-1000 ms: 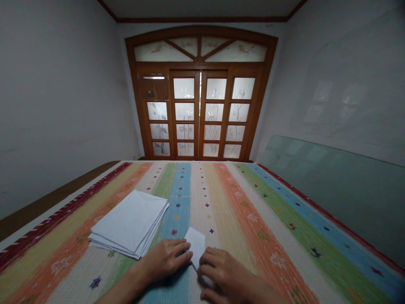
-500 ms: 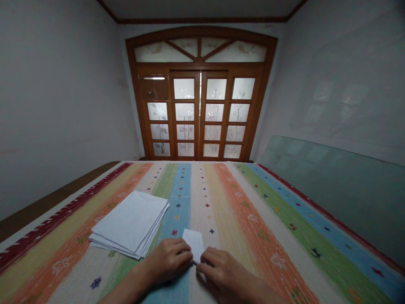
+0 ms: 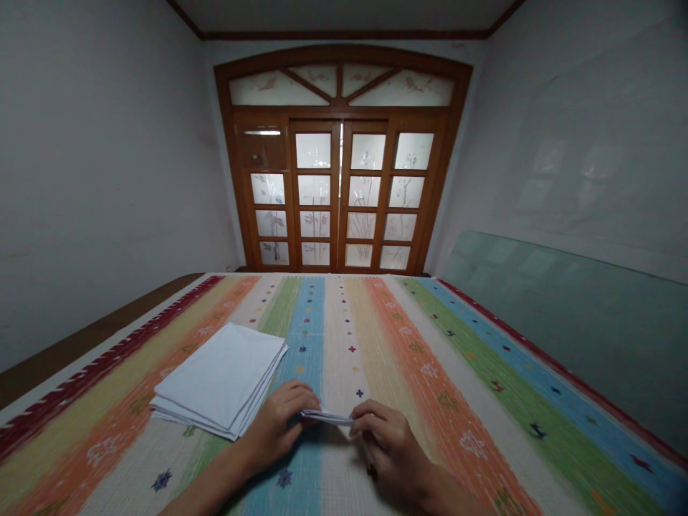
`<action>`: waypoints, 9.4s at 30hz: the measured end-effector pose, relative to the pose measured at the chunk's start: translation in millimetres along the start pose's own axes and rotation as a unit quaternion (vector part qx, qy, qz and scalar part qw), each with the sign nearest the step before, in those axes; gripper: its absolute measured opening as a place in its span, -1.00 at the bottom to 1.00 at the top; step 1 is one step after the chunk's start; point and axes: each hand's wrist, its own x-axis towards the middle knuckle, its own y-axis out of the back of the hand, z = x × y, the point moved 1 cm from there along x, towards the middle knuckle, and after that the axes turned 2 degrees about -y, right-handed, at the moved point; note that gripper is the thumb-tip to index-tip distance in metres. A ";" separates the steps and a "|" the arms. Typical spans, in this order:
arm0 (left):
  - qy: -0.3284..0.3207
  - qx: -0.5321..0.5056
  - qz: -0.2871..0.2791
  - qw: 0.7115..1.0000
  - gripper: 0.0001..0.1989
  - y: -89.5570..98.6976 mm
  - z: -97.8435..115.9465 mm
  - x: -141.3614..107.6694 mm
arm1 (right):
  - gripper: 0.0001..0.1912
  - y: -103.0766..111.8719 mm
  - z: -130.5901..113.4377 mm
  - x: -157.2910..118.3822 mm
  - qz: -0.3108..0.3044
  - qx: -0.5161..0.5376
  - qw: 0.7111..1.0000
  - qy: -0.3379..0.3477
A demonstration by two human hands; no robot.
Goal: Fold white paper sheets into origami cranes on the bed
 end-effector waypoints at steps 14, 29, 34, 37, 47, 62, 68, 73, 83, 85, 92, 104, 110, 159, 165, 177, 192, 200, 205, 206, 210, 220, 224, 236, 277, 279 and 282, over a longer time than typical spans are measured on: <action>0.223 -0.215 0.028 0.950 -0.43 -14.6 9.6 3.1 | -0.70 -9.3 10.7 10.4 0.086 0.231 0.900 -0.360; 0.186 0.084 -0.028 0.979 -0.62 -18.5 11.4 -0.6 | -0.71 -14.8 8.6 -4.2 -0.025 -0.083 0.977 -0.193; 0.159 0.108 -0.028 0.981 -0.66 -20.6 12.8 -1.9 | -0.82 -13.6 -1.7 0.3 -0.069 -0.137 0.965 -0.214; 0.163 0.110 -0.040 0.980 -0.68 -21.1 15.4 -0.8 | -0.74 -14.0 -6.1 2.7 -0.084 -0.160 0.951 -0.251; 0.137 0.123 -0.053 0.982 -0.74 -21.1 21.8 0.6 | -0.76 -16.1 -2.3 5.8 -0.078 -0.167 0.956 -0.228; 0.049 0.188 -0.068 0.979 -0.85 -21.1 21.1 -1.3 | -0.80 -15.5 2.2 4.2 -0.037 -0.109 0.973 -0.199; 0.076 0.116 -0.036 0.990 -0.50 -26.8 8.8 -8.0 | -0.80 -15.9 10.7 3.2 -0.006 -0.023 0.967 -0.254; 0.076 0.080 -0.023 0.994 -0.24 -29.2 2.5 -12.9 | -0.82 -16.3 14.9 7.0 0.020 0.060 0.955 -0.291; 0.124 0.035 -0.051 0.990 -0.35 -23.3 5.1 -3.9 | -0.81 -16.8 21.1 12.5 0.017 0.080 0.949 -0.303; 0.129 0.023 -0.050 0.990 -0.32 -24.2 1.5 -4.8 | -0.78 -15.9 20.4 13.0 0.013 0.069 0.949 -0.308; 0.135 0.004 -0.057 0.989 -0.53 -23.2 -4.5 -5.8 | -0.76 -6.8 2.7 13.1 -0.060 -0.038 0.972 -0.226; 0.154 0.069 -0.041 0.985 -0.66 -25.3 -1.6 -3.6 | -0.63 -5.3 -6.9 8.5 -0.119 -0.043 0.976 -0.179; 0.157 0.072 -0.033 0.984 -0.70 -18.0 6.4 -3.3 | -0.57 -1.0 -1.9 5.6 -0.103 -0.071 0.980 -0.156; 0.256 0.086 -0.022 0.962 -0.56 -13.0 -3.2 1.1 | -0.33 -13.3 14.3 -1.9 -0.129 -0.164 0.938 -0.276; 0.245 0.080 -0.011 0.966 -0.60 -14.6 -5.2 -0.7 | -0.40 -16.4 23.3 -9.4 -0.083 -0.144 0.957 -0.237; 0.258 0.021 -0.029 0.965 -0.58 -8.0 -3.3 2.3 | -0.68 -13.7 20.6 -4.5 -0.034 -0.082 0.967 -0.239; 0.258 -0.016 -0.066 0.964 -0.75 0.7 -10.1 2.2 | -0.86 -8.4 17.5 2.6 -0.012 -0.042 0.968 -0.246; 0.256 0.003 -0.078 0.963 -0.82 -0.8 -12.4 1.6 | -0.85 -3.6 10.8 6.5 -0.023 -0.034 0.976 -0.215; 0.230 0.019 -0.095 0.968 -0.87 0.2 -13.4 1.1 | -0.79 -1.1 8.6 7.2 -0.061 -0.044 0.975 -0.209; 0.226 0.022 -0.097 0.969 -0.88 0.3 -13.6 1.0 | -0.79 -0.6 8.2 7.4 -0.069 -0.042 0.974 -0.211; 0.221 0.029 -0.102 0.970 -0.92 0.6 -13.0 0.5 | -0.78 1.7 7.0 7.9 -0.095 -0.018 0.974 -0.207; 0.188 0.013 -0.121 0.974 -0.92 3.8 -9.6 -1.1 | -0.74 4.1 10.4 7.7 -0.108 -0.039 0.977 -0.180; 0.157 0.012 -0.131 0.979 -0.87 7.5 -7.7 -1.4 | -0.71 6.7 10.5 8.7 -0.107 -0.057 0.980 -0.156; 0.091 0.009 -0.128 0.987 -0.63 14.5 3.8 -1.6 | -0.53 5.0 11.8 5.6 -0.111 -0.047 0.984 -0.134; 0.158 -0.014 -0.194 0.968 -0.85 15.8 9.5 1.5 | -0.83 16.6 15.5 12.5 -0.209 -0.052 0.965 -0.150; 0.156 -0.019 -0.194 0.968 -0.91 16.0 8.4 1.1 | -0.82 16.8 16.0 12.0 -0.205 -0.041 0.966 -0.152; 0.154 -0.026 -0.194 0.969 -0.96 16.5 7.8 0.8 | -0.81 17.7 15.6 11.5 -0.214 -0.018 0.964 -0.158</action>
